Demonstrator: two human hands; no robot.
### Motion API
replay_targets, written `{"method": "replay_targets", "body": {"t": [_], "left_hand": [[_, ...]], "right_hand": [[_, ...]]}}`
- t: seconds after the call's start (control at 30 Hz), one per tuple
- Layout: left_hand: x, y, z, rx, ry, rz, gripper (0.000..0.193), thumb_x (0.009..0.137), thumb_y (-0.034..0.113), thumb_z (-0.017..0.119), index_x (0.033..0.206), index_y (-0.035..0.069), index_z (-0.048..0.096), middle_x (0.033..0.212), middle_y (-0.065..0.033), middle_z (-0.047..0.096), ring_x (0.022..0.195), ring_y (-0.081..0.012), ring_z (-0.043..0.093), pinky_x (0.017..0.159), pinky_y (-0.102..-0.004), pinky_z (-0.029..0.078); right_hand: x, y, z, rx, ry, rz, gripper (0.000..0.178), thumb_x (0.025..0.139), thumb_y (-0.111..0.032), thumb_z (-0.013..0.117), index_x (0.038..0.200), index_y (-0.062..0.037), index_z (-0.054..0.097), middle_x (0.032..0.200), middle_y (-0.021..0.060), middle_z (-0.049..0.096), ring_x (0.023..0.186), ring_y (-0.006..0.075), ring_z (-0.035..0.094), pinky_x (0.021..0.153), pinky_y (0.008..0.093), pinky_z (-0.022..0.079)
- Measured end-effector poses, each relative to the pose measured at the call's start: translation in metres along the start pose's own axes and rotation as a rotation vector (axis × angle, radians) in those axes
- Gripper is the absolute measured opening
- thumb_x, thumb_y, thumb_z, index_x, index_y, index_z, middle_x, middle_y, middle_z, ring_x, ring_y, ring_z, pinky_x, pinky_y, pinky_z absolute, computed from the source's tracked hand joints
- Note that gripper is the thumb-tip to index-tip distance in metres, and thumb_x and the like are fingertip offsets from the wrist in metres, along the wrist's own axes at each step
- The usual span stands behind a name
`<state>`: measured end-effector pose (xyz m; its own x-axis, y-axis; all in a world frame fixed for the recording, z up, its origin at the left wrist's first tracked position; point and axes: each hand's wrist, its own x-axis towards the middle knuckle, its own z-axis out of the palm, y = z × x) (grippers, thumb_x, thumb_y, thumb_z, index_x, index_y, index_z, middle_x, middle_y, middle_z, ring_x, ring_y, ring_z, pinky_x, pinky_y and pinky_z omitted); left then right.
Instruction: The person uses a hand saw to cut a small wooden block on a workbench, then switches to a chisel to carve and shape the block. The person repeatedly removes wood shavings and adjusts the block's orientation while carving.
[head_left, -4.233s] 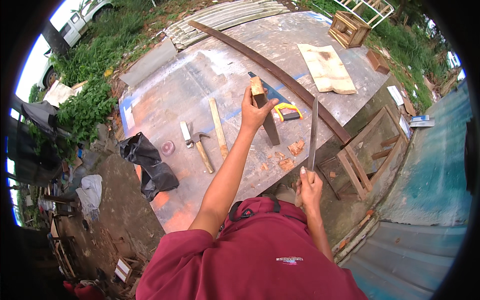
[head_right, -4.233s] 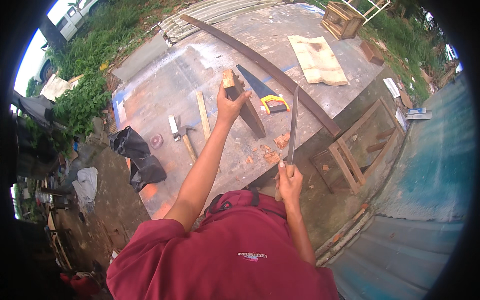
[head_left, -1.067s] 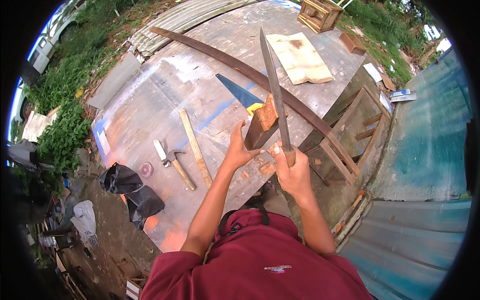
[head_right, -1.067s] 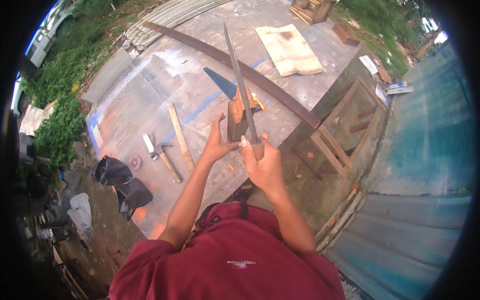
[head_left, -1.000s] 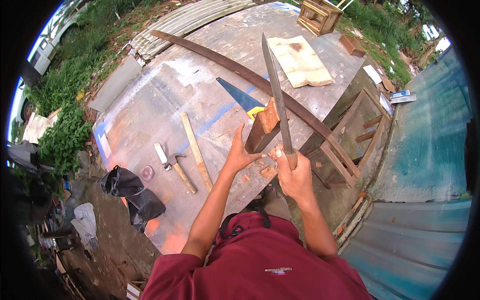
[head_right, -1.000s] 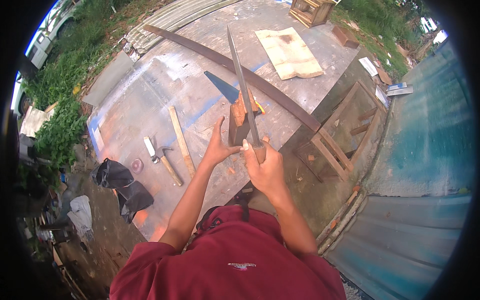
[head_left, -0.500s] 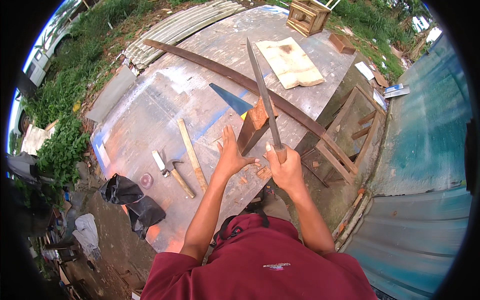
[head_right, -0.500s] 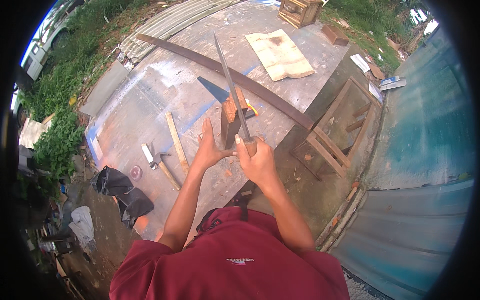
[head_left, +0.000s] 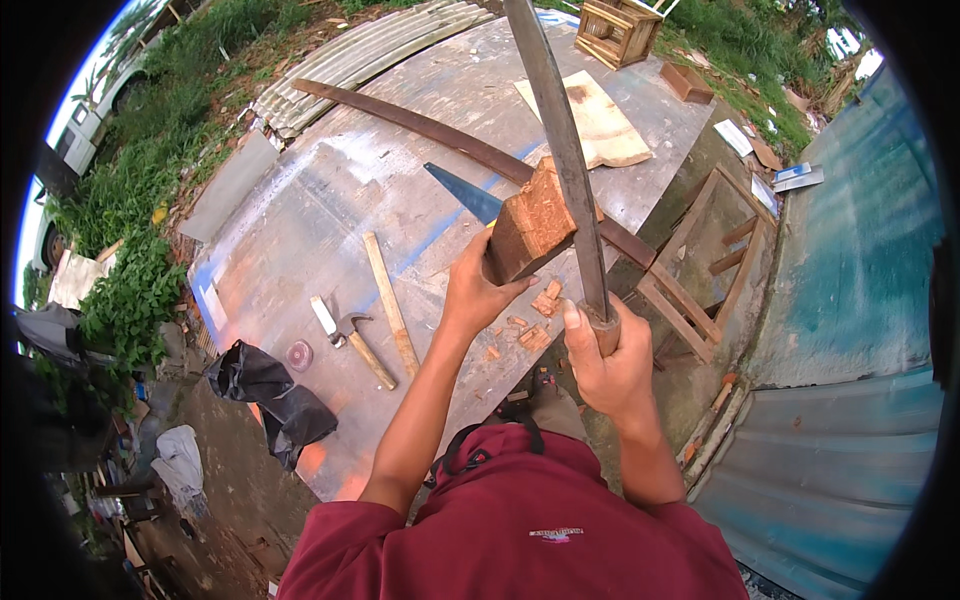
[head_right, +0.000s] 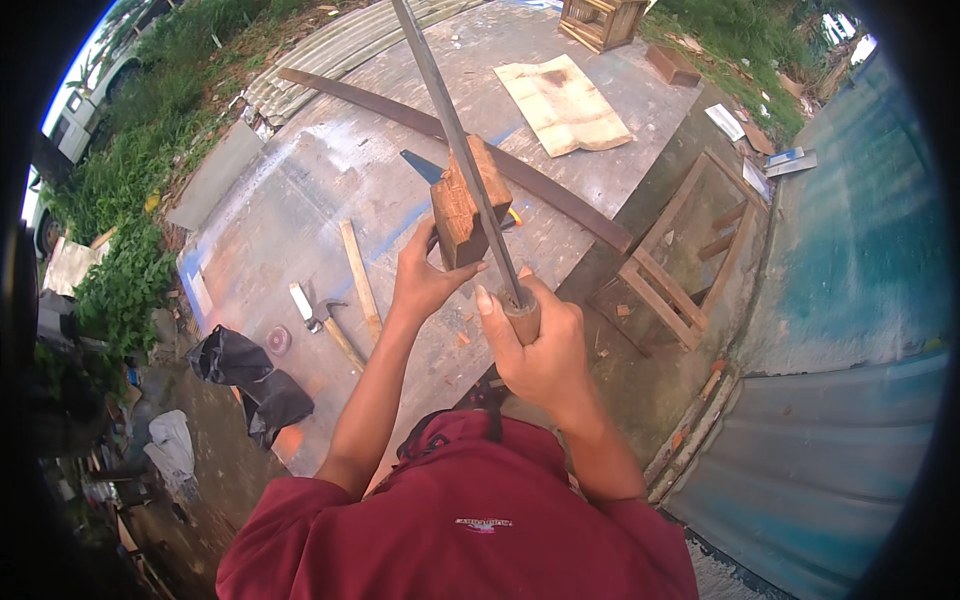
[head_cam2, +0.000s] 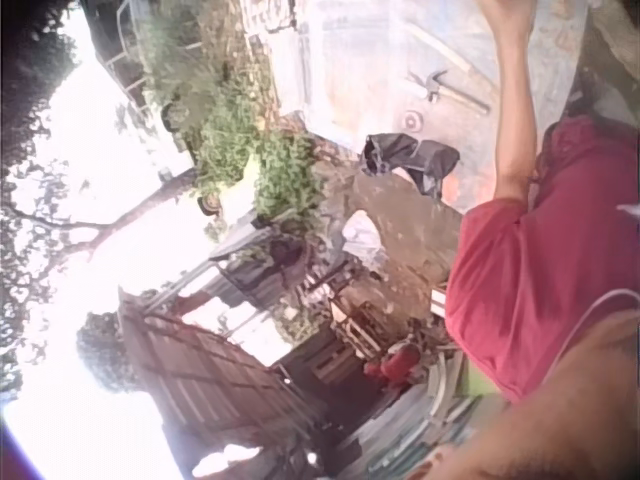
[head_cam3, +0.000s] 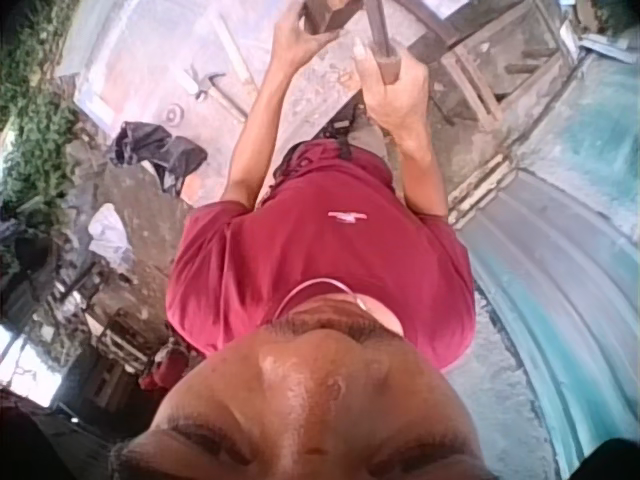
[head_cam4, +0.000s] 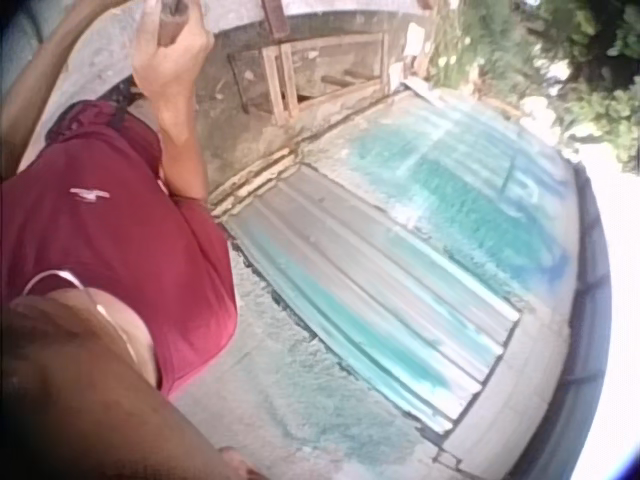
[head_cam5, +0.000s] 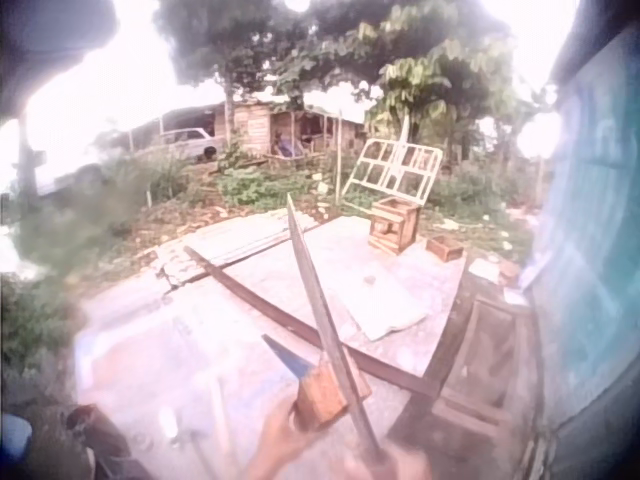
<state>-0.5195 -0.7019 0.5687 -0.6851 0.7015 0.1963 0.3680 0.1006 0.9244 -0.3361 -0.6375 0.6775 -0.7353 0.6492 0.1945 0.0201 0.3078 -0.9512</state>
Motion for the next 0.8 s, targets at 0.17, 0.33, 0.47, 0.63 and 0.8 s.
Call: {"method": "replay_targets", "body": {"t": [0.17,0.33,0.47,0.63,0.8], "left_hand": [[-0.031,-0.086,0.013,0.430,-0.067,-0.249,0.146,0.050,0.042,0.100,0.158,-0.001,0.012,0.162,-0.0293,0.020,0.151,-0.0409,0.024,0.122,-0.0450,0.028],[-0.006,-0.100,0.014,0.093,-0.091,-0.012,0.116,0.059,0.028,0.098,0.151,0.000,0.032,0.145,-0.0283,0.048,0.136,-0.0389,0.048,0.112,-0.0448,0.040],[0.005,-0.044,0.009,0.086,-0.067,0.008,0.087,0.061,0.022,0.097,0.132,-0.001,0.052,0.121,-0.0232,0.066,0.114,-0.0342,0.065,0.096,-0.0402,0.052],[0.005,-0.025,-0.001,0.177,-0.046,0.043,0.112,0.059,0.030,0.098,0.149,0.002,0.037,0.140,-0.0261,0.054,0.132,-0.0372,0.053,0.111,-0.0504,0.039],[-0.016,-0.114,0.007,0.421,-0.190,-0.129,0.140,0.061,0.033,0.097,0.161,0.002,0.005,0.164,-0.0259,0.023,0.153,-0.0356,0.024,0.123,-0.0428,0.026]], "right_hand": [[0.016,0.070,0.012,-0.142,0.072,0.131,0.030,0.097,-0.023,0.066,0.088,0.0054,0.064,0.060,0.0124,0.063,0.057,0.0161,0.064,0.054,0.0355,0.047],[0.006,0.067,0.020,-0.048,0.048,0.079,0.032,0.099,-0.024,0.065,0.080,0.0026,0.062,0.061,0.0019,0.056,0.057,0.0086,0.049,0.052,0.0320,0.041],[0.001,0.034,0.009,-0.089,0.019,0.017,0.029,0.099,-0.023,0.065,0.083,0.0022,0.063,0.062,0.0015,0.057,0.058,0.0073,0.049,0.053,0.0299,0.041],[-0.004,0.009,0.007,0.004,0.070,-0.068,0.029,0.100,-0.022,0.064,0.081,0.0006,0.060,0.062,0.0012,0.056,0.057,0.0067,0.051,0.052,0.0289,0.041],[0.016,0.091,0.008,-0.011,0.100,0.298,0.032,0.096,-0.025,0.067,0.088,0.0068,0.068,0.070,0.0156,0.069,0.066,0.0227,0.070,0.061,0.0376,0.051]]}}
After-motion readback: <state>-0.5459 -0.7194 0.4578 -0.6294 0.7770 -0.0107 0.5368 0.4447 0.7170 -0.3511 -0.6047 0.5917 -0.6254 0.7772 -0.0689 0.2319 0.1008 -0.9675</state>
